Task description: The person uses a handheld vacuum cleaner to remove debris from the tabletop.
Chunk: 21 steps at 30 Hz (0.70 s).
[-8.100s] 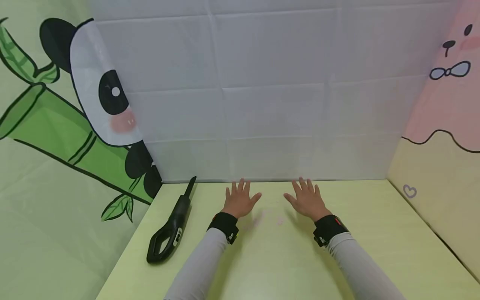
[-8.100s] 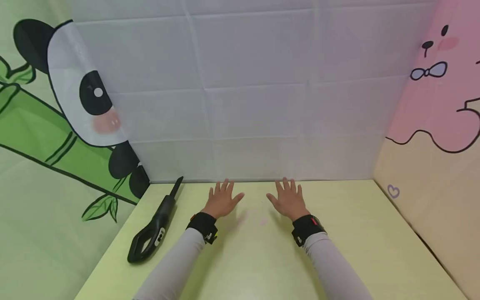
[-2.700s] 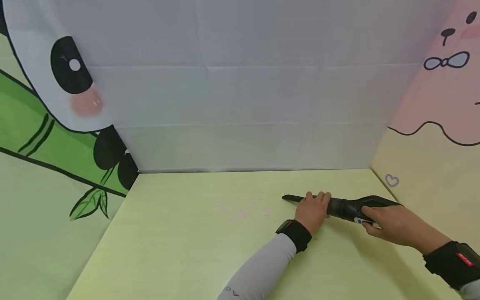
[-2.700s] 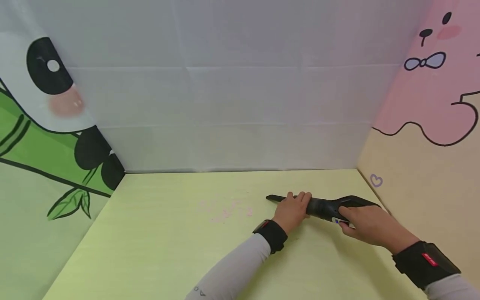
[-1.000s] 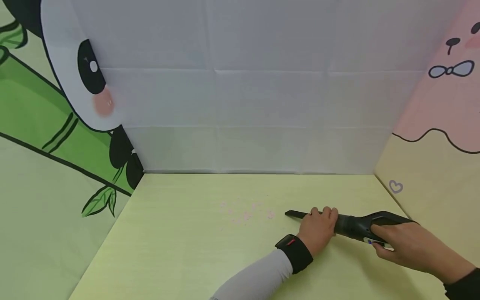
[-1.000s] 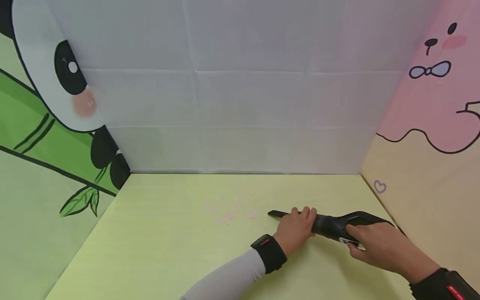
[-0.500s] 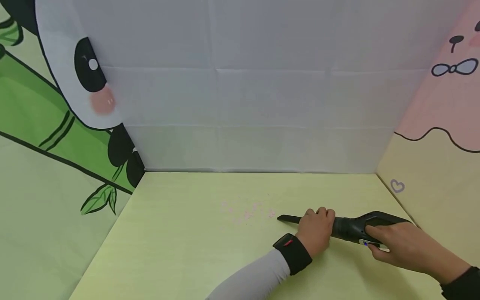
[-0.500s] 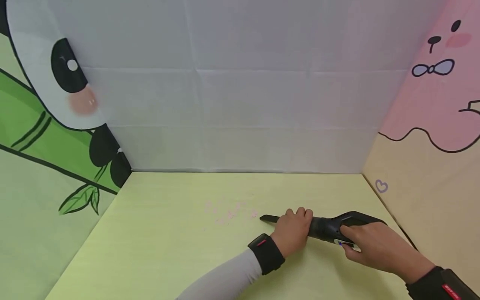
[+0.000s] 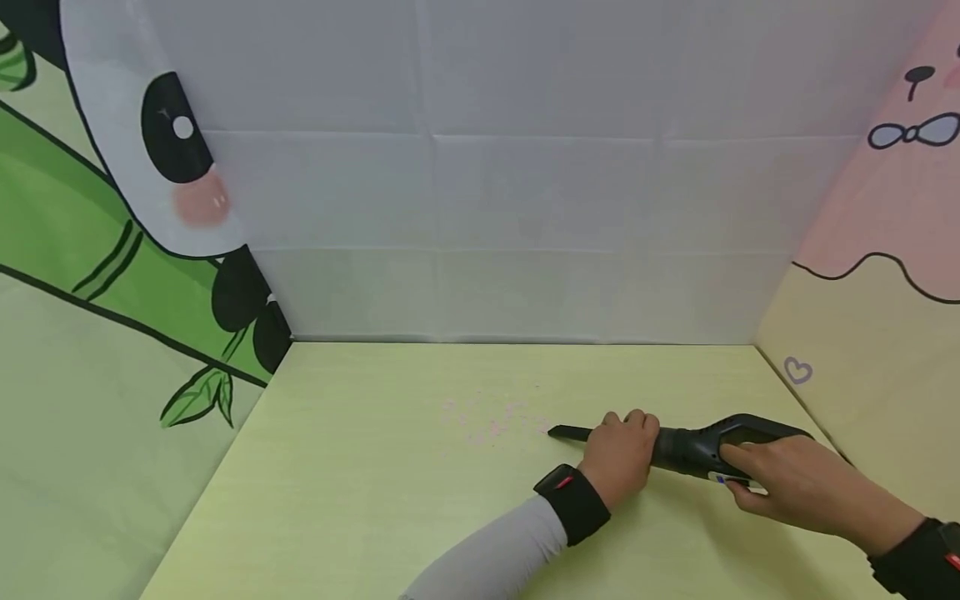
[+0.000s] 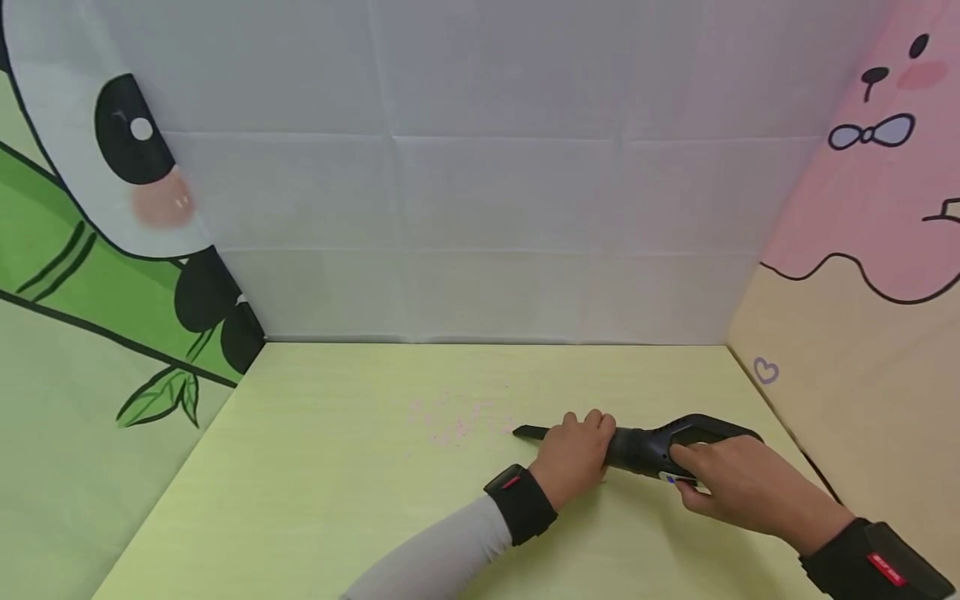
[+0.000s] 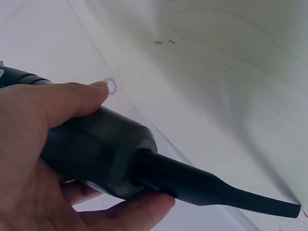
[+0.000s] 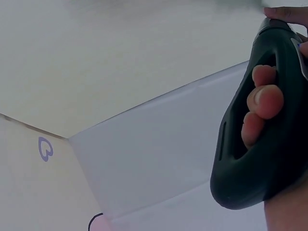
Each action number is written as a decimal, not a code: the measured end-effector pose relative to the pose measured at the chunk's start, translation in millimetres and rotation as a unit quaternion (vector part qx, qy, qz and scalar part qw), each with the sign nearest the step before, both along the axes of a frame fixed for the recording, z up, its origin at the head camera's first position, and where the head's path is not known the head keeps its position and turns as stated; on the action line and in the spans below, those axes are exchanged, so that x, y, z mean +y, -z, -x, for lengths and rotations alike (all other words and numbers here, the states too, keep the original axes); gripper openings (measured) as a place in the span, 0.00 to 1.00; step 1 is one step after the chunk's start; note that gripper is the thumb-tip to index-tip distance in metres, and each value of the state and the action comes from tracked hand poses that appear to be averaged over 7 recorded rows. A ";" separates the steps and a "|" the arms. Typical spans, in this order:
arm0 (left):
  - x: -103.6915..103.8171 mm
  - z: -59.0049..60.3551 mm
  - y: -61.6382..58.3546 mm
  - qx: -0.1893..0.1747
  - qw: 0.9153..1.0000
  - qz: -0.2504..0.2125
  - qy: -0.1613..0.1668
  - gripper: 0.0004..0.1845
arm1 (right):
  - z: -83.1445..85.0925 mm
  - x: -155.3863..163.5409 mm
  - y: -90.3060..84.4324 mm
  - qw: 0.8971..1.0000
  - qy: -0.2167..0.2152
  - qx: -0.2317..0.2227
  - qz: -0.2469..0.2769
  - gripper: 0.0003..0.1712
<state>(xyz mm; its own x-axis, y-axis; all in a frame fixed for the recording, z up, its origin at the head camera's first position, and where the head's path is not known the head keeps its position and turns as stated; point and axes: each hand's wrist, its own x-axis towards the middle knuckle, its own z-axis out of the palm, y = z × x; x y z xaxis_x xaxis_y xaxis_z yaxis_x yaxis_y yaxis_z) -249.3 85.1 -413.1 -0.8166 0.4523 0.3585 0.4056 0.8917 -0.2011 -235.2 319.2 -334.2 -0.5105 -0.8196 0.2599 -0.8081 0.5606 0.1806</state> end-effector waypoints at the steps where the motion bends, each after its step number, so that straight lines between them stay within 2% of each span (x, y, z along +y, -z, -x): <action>1: 0.2 -0.7 0.0 0.000 1.000 -0.001 0.001 0.18 | 0.0 0.7 0.4 1.000 0.001 -0.002 -0.001 0.21; 8: 1.8 -11.0 -4.3 -0.017 1.000 0.004 0.006 0.19 | -3.2 4.5 1.3 1.000 -0.001 -0.005 0.000 0.24; 12: 0.3 -16.7 -7.8 -0.006 1.000 0.013 0.015 0.19 | -6.6 4.6 -1.0 1.000 -0.008 0.003 0.010 0.25; 21: -4.6 -25.5 -8.6 0.009 0.999 0.039 0.020 0.19 | -9.2 1.3 0.7 1.000 -0.019 -0.011 0.007 0.25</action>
<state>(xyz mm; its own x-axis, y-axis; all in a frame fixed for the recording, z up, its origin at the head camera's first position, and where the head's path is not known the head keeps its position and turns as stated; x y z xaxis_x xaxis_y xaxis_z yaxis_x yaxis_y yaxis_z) -223.8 80.6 -404.5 -0.7915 0.5113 0.3346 0.4359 0.8562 -0.2774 -226.0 320.5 -334.8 -0.4852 -0.8347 0.2604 -0.8324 0.5321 0.1546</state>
